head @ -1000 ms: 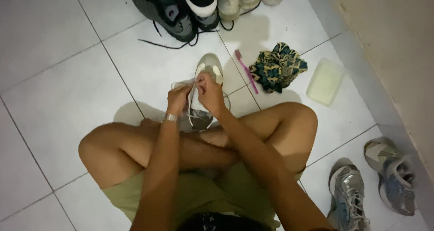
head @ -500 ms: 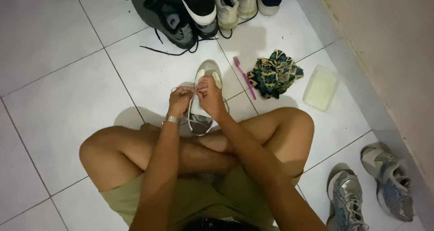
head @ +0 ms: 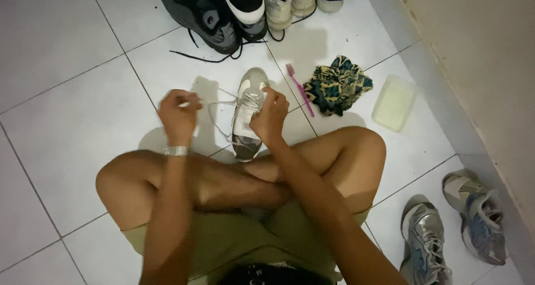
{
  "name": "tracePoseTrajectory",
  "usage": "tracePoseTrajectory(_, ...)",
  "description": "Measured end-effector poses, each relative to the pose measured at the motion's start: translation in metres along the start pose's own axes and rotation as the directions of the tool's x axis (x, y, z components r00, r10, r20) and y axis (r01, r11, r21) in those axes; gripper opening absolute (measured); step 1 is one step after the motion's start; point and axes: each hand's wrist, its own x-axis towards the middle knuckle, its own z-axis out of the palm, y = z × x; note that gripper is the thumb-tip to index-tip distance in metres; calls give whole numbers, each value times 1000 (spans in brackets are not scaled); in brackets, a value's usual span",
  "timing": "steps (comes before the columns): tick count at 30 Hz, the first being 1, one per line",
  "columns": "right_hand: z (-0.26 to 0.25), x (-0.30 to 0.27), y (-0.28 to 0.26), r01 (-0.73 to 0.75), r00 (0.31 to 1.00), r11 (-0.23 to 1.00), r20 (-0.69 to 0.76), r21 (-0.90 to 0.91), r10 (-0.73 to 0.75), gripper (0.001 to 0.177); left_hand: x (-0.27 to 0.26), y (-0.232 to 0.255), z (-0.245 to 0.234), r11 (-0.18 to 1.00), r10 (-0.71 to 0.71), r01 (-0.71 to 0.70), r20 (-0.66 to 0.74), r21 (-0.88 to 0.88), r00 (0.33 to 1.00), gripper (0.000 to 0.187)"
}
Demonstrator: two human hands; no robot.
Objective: Cleaning a white sneaker by removing laces, scrubbing with a toothbrush, and wiping with a cloth while sitting on the floor.
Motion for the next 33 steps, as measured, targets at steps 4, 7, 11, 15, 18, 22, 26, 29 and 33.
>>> tracePoseTrajectory(4,9,3,10,-148,989,989,-17,5,149,76,1,43,-73,993,121,-121,-49,0,991,8)
tracePoseTrajectory(7,17,2,23,-160,987,987,-23,-21,159,75,0,61,-134,991,113,-106,-88,78,990,13)
tracePoseTrajectory(11,17,1,25,-213,977,977,30,17,213,62,-12,38,-184,726,366,-263,-34,635,930,6)
tracePoseTrajectory(15,17,2,33,-134,990,966,-5,223,139,54,-12,-2,-177,486,114,-88,36,870,993,6)
tracePoseTrajectory(18,10,4,38,-253,967,943,95,215,238,30,-10,5,-144,499,-65,-104,157,860,985,18)
tracePoseTrajectory(22,19,9,59,-451,890,834,232,317,393,19,-5,31,-62,799,-89,-115,306,590,948,24)
tracePoseTrajectory(26,16,14,54,-452,890,799,259,396,375,14,14,-63,37,931,-286,196,278,309,917,36)
tracePoseTrajectory(29,-1,11,33,-377,923,834,242,403,300,19,11,-70,87,821,-501,412,154,395,851,51)
tracePoseTrajectory(33,1,9,36,-390,919,816,233,426,318,20,45,-173,132,771,-607,549,111,323,787,57)
